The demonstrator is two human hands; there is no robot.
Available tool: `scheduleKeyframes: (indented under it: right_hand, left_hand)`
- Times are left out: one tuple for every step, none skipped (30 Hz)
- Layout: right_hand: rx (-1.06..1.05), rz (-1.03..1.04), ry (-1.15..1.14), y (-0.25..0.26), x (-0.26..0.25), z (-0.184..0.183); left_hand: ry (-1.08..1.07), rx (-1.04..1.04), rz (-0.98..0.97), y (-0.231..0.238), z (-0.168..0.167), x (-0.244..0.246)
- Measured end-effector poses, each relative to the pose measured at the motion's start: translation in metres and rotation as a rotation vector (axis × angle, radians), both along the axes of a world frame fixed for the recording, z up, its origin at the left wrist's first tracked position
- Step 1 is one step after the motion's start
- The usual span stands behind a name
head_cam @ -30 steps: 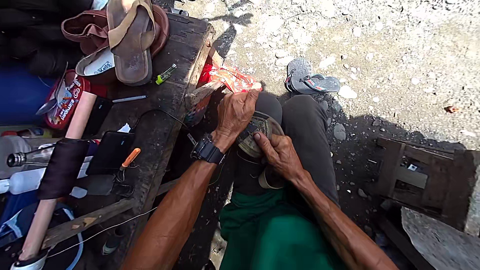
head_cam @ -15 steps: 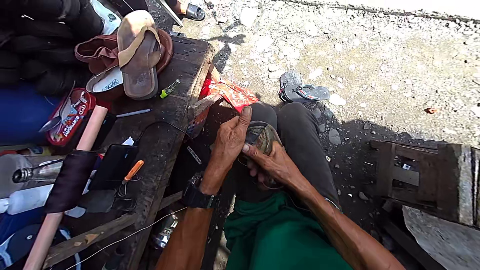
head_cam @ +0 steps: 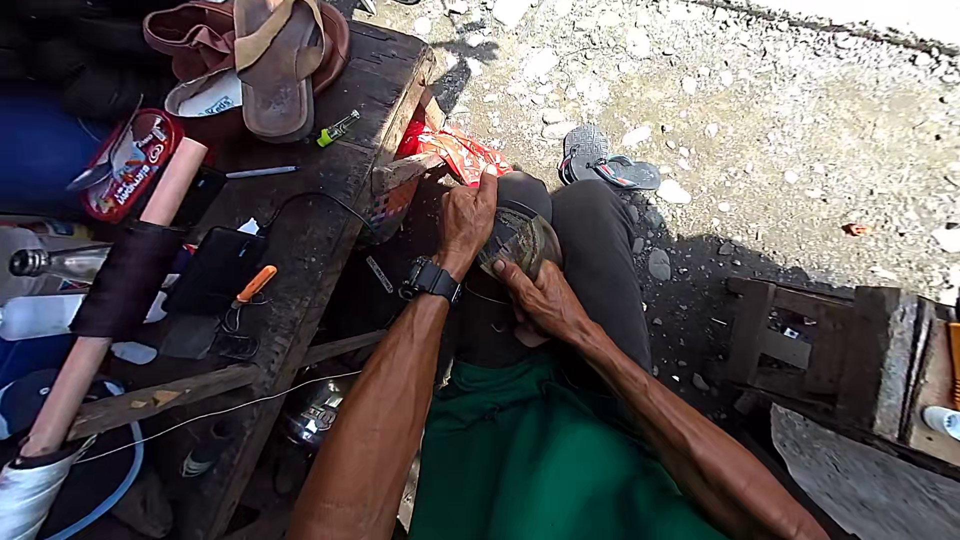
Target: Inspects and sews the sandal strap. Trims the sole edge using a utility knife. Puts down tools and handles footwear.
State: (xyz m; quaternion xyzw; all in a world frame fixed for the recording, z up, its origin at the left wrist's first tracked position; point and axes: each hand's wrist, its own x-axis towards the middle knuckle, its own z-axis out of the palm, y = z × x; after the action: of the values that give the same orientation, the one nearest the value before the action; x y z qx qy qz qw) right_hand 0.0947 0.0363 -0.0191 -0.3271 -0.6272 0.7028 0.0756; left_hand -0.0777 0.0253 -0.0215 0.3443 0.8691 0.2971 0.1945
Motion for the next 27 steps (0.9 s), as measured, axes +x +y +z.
scheduleKeyframes:
  right_hand:
    - [-0.014,0.001,0.003,0.001,0.002,-0.001]
    - [-0.036,0.000,0.010,0.001,0.005,-0.001]
    - [-0.062,-0.002,0.018,0.001,0.007,0.000]
    - [-0.082,0.000,0.028,0.003,0.009,0.001]
    - [-0.100,0.005,0.033,0.004,0.011,0.002]
    - [-0.114,0.011,0.040,0.005,0.013,0.003]
    - [-0.123,0.016,0.048,0.007,0.015,0.004]
    - [-0.128,0.020,0.056,0.008,0.018,0.004]
    - [-0.116,0.028,0.066,0.011,0.020,0.004]
    - [-0.097,0.038,0.076,0.014,0.022,0.003]
    - [-0.082,0.051,0.075,0.015,0.025,0.001]
    - [-0.064,0.067,0.067,0.018,0.025,0.000]
    - [-0.050,0.084,0.055,0.022,0.023,0.001]
    - [-0.047,0.097,0.035,0.025,0.020,0.002]
    - [-0.065,0.105,0.007,0.025,0.021,0.005]
    - [-0.096,0.104,-0.016,0.026,0.022,0.008]
    - [-0.128,0.095,-0.032,0.030,0.020,0.013]
    - [-0.165,0.078,-0.052,0.034,0.018,0.018]
    - [-0.199,0.058,-0.077,0.037,0.017,0.024]
    - [-0.208,0.039,-0.099,0.041,0.016,0.029]
    - [-0.182,0.018,-0.117,0.047,0.014,0.033]
    - [-0.128,0.005,-0.140,0.053,0.013,0.036]
    - [-0.067,0.010,-0.174,0.059,0.011,0.037]
    - [-0.022,0.038,-0.216,0.066,0.007,0.038]
    - [-0.006,0.082,-0.259,0.073,0.002,0.040]
    - [-0.015,0.125,-0.284,0.077,-0.003,0.041]
    - [-0.035,0.151,-0.286,0.079,-0.007,0.041]
  left_hand:
    - [0.005,0.015,0.002,0.002,-0.002,-0.001]
    - [0.003,0.027,0.003,0.002,-0.003,0.000]
    - [-0.003,0.037,0.004,0.002,-0.004,0.002]
    - [-0.007,0.046,0.004,0.004,-0.004,0.001]
    - [-0.013,0.049,0.005,0.004,-0.005,0.002]
    - [-0.021,0.051,0.006,0.005,-0.005,0.003]
    - [-0.026,0.058,0.003,0.006,-0.005,0.003]
    - [-0.030,0.063,-0.003,0.006,-0.006,0.003]
    - [-0.027,0.073,-0.008,0.008,-0.007,0.002]
    - [-0.023,0.086,-0.012,0.008,-0.009,0.001]
    - [-0.021,0.094,-0.015,0.008,-0.010,0.002]
    - [-0.015,0.102,-0.015,0.008,-0.010,0.002]
    - [-0.008,0.105,-0.015,0.010,-0.008,0.000]
    - [-0.009,0.105,-0.020,0.011,-0.005,-0.002]
    - [-0.025,0.105,-0.028,0.009,-0.002,-0.001]
    - [-0.051,0.110,-0.031,0.005,0.002,0.003]
    - [-0.074,0.116,-0.032,0.003,0.009,0.004]
    - [-0.104,0.118,-0.035,0.000,0.015,0.004]
    - [-0.136,0.126,-0.037,-0.005,0.018,0.006]
    - [-0.164,0.141,-0.043,-0.011,0.019,0.007]
    - [-0.190,0.150,-0.044,-0.015,0.019,0.007]
    - [-0.205,0.158,-0.043,-0.017,0.019,0.008]
    - [-0.202,0.170,-0.041,-0.018,0.018,0.007]
    - [-0.185,0.181,-0.047,-0.017,0.017,0.007]
    - [-0.166,0.183,-0.059,-0.017,0.017,0.006]
    - [-0.150,0.188,-0.071,-0.017,0.016,0.006]
    - [-0.137,0.197,-0.079,-0.017,0.016,0.006]
